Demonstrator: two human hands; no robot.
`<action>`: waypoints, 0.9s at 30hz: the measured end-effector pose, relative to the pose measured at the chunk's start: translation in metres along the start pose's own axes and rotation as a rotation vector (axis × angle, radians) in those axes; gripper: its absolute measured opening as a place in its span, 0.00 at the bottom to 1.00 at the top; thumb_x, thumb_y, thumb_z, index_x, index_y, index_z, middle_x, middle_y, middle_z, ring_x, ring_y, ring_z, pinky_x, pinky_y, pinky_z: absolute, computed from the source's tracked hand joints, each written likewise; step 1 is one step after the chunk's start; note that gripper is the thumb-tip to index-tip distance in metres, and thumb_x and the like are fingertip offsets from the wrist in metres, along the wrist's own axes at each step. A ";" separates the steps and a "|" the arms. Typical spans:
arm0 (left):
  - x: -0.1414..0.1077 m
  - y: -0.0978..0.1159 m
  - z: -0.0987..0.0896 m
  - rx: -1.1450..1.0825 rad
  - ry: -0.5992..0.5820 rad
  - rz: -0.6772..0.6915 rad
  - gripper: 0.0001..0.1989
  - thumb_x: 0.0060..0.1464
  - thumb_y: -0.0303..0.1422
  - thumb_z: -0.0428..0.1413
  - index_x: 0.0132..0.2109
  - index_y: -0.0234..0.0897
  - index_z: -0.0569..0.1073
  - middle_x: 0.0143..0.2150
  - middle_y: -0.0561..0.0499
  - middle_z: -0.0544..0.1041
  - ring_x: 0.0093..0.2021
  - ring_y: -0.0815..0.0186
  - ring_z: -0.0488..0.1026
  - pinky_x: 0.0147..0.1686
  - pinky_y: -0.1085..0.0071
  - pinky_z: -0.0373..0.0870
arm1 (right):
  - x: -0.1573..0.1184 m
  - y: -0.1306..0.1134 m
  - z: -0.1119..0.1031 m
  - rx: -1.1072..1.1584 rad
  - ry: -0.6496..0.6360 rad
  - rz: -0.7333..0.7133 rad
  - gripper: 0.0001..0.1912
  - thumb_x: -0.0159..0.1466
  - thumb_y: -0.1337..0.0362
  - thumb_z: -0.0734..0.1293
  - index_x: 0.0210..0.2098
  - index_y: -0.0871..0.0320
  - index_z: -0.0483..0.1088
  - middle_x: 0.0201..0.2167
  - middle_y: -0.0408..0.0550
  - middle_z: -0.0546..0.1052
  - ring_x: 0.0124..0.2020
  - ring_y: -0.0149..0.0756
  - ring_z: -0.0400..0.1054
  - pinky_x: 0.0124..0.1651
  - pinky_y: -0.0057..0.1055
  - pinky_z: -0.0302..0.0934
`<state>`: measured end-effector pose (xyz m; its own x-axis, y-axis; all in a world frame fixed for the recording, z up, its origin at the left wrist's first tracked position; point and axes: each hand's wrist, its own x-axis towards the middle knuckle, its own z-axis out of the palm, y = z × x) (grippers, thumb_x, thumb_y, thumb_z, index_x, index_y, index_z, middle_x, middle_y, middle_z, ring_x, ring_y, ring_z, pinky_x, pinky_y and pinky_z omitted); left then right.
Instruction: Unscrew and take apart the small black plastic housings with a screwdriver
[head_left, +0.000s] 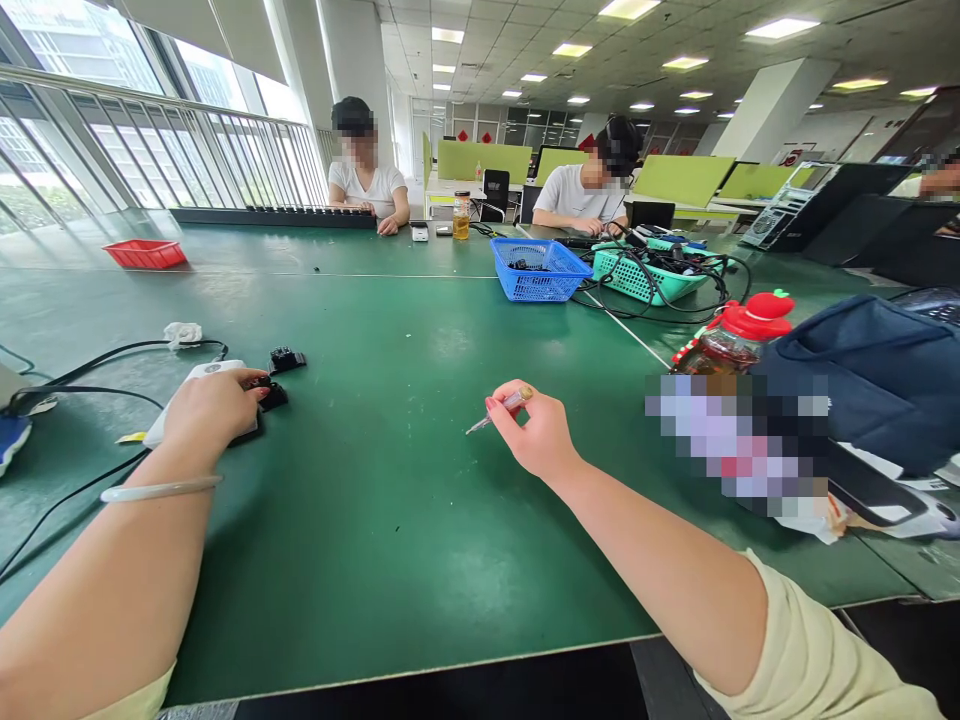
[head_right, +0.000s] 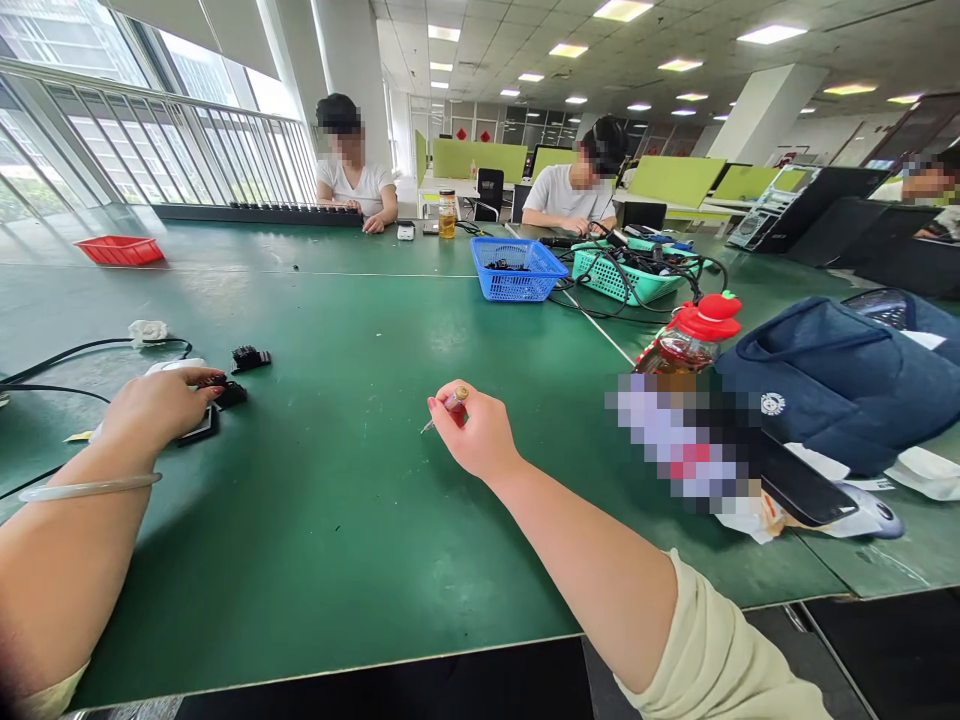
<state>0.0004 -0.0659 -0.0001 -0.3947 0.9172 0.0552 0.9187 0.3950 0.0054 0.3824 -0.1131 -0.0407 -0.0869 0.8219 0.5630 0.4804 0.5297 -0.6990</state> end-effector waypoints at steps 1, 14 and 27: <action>0.000 -0.001 0.000 -0.006 0.002 0.002 0.25 0.61 0.41 0.47 0.62 0.44 0.72 0.57 0.41 0.75 0.56 0.48 0.71 0.50 0.58 0.70 | 0.000 0.000 0.000 -0.003 0.000 0.001 0.13 0.65 0.56 0.62 0.27 0.54 0.66 0.23 0.42 0.73 0.24 0.32 0.65 0.29 0.28 0.60; 0.000 -0.001 -0.002 -0.006 0.010 0.010 0.24 0.61 0.43 0.49 0.62 0.47 0.72 0.57 0.41 0.75 0.57 0.47 0.70 0.50 0.58 0.70 | 0.000 -0.001 0.001 -0.004 -0.004 0.017 0.14 0.65 0.56 0.62 0.26 0.54 0.66 0.23 0.43 0.73 0.24 0.32 0.65 0.29 0.28 0.60; 0.000 0.000 -0.003 0.108 0.005 0.036 0.23 0.61 0.40 0.49 0.61 0.46 0.73 0.56 0.41 0.76 0.56 0.47 0.69 0.48 0.59 0.70 | -0.001 -0.001 0.001 -0.007 0.007 0.015 0.13 0.65 0.56 0.62 0.26 0.54 0.65 0.23 0.43 0.72 0.24 0.32 0.64 0.29 0.28 0.60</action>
<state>0.0002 -0.0660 0.0031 -0.3612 0.9306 0.0586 0.9249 0.3656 -0.1044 0.3813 -0.1141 -0.0409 -0.0740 0.8282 0.5555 0.4880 0.5159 -0.7041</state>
